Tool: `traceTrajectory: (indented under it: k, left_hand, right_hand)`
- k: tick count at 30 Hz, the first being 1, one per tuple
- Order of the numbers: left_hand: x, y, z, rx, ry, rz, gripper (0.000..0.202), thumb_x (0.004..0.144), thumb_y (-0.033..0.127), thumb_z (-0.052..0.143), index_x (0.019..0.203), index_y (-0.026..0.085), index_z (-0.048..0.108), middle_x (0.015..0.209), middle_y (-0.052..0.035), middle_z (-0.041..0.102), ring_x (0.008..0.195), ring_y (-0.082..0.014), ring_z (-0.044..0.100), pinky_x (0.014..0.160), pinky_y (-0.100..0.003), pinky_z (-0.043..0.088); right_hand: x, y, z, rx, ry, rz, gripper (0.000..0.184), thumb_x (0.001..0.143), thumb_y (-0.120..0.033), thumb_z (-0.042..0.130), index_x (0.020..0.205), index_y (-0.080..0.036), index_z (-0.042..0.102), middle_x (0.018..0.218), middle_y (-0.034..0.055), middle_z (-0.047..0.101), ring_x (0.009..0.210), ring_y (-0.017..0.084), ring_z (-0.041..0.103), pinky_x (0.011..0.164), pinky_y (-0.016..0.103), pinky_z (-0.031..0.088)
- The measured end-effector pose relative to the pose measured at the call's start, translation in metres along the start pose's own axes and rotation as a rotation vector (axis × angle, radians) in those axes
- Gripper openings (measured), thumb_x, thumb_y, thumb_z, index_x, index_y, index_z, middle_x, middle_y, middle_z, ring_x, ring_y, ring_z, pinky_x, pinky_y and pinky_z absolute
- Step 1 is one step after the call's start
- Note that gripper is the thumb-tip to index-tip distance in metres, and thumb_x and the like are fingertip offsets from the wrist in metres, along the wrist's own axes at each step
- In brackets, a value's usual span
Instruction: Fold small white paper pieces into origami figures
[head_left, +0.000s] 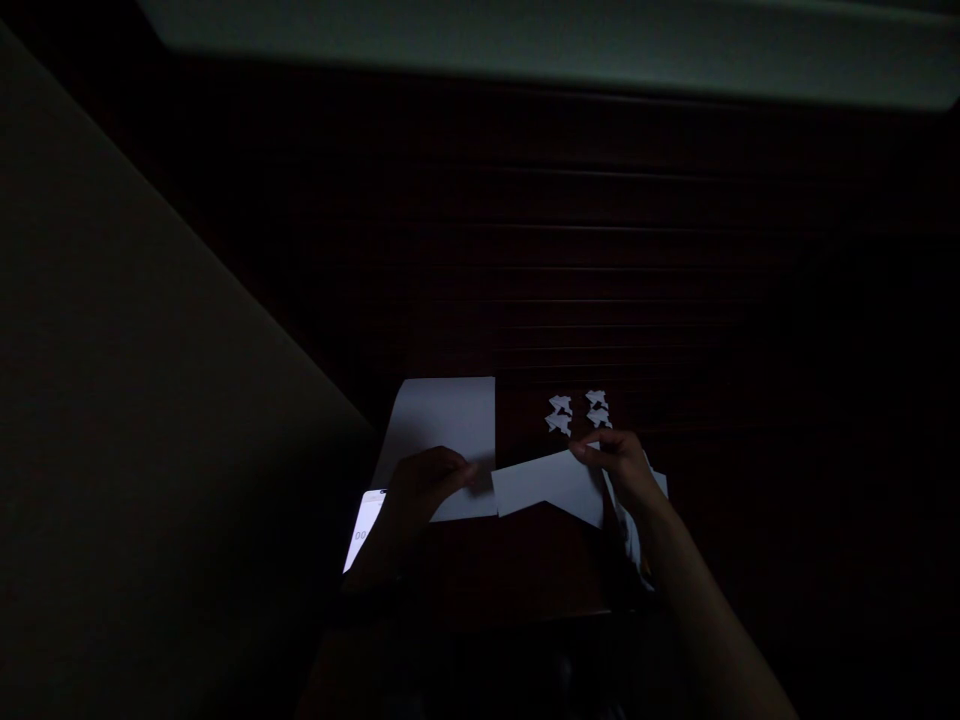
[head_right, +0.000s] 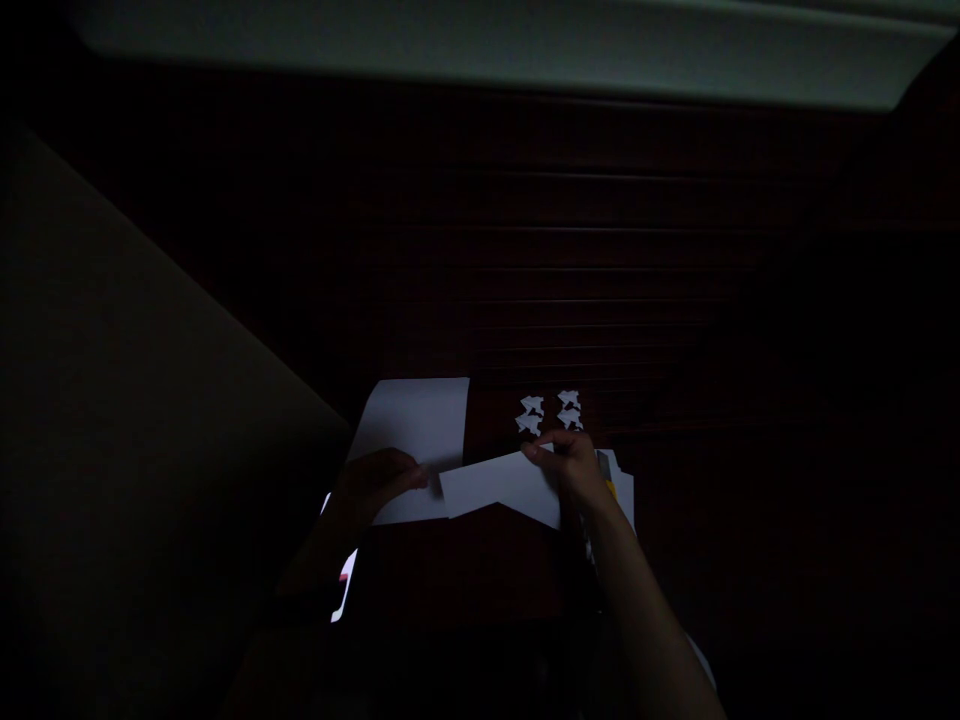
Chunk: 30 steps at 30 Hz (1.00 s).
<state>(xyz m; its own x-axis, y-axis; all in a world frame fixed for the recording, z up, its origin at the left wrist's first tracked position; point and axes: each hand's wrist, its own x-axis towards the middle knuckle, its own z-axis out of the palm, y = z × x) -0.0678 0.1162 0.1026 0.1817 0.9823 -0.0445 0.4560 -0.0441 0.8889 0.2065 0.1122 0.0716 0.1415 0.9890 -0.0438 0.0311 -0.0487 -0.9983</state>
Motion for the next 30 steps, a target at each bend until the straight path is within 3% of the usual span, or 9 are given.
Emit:
traceTrajectory:
  k: [3,6,9,11,19,30]
  left_hand:
    - [0.0,0.001,0.008,0.019,0.059,0.037,0.017,0.075,0.036,0.059,0.075,0.02,0.067,0.08,-0.0032,0.07,0.078,-0.0191,0.064,0.071,-0.029,0.049]
    - [-0.002,0.002,0.025,-0.117,-0.087,0.052,0.026,0.074,0.037,0.061,0.094,0.021,0.067,0.096,-0.0045,0.07,0.087,-0.0202,0.064,0.075,-0.028,0.05]
    - [-0.003,-0.002,0.04,-0.104,-0.207,0.03,0.026,0.076,0.039,0.059,0.086,0.018,0.07,0.083,-0.0046,0.071,0.076,-0.0199,0.065,0.068,-0.028,0.049]
    - [-0.003,-0.006,0.045,-0.07,-0.223,0.034,0.025,0.077,0.038,0.057,0.08,0.017,0.071,0.076,-0.0043,0.071,0.071,-0.0192,0.064,0.064,-0.026,0.048]
    - [-0.003,-0.009,0.047,-0.072,-0.253,0.061,0.026,0.078,0.038,0.056,0.078,0.017,0.071,0.075,-0.0041,0.07,0.071,-0.018,0.063,0.062,-0.025,0.045]
    - [-0.001,-0.012,0.051,-0.051,-0.19,0.087,0.023,0.08,0.034,0.055,0.083,0.02,0.072,0.08,-0.0035,0.071,0.073,-0.0184,0.063,0.066,-0.025,0.045]
  right_hand:
    - [-0.003,-0.002,0.007,-0.09,-0.042,0.013,0.02,0.061,-0.035,0.074,0.067,-0.017,0.068,0.064,0.0016,0.061,0.061,0.015,0.053,0.057,0.027,0.039]
    - [-0.008,-0.002,0.02,-0.122,-0.138,0.028,0.019,0.065,-0.036,0.071,0.068,-0.017,0.069,0.066,0.002,0.063,0.06,0.015,0.054,0.055,0.025,0.039]
    - [-0.01,0.001,0.028,-0.125,-0.216,0.018,0.018,0.068,-0.035,0.069,0.07,-0.017,0.069,0.067,0.0022,0.065,0.06,0.014,0.055,0.054,0.024,0.039]
    - [-0.01,0.002,0.029,-0.147,-0.254,-0.004,0.017,0.068,-0.033,0.069,0.071,-0.016,0.07,0.068,0.0025,0.066,0.061,0.014,0.056,0.056,0.024,0.04]
    - [-0.011,0.001,0.024,-0.239,-0.437,-0.043,0.018,0.07,-0.033,0.067,0.077,-0.017,0.072,0.071,0.003,0.068,0.065,0.015,0.059,0.059,0.025,0.042]
    - [-0.013,0.0,0.03,-0.325,-0.419,-0.08,0.021,0.073,-0.034,0.063,0.079,-0.016,0.072,0.072,0.0033,0.069,0.064,0.015,0.058,0.056,0.024,0.041]
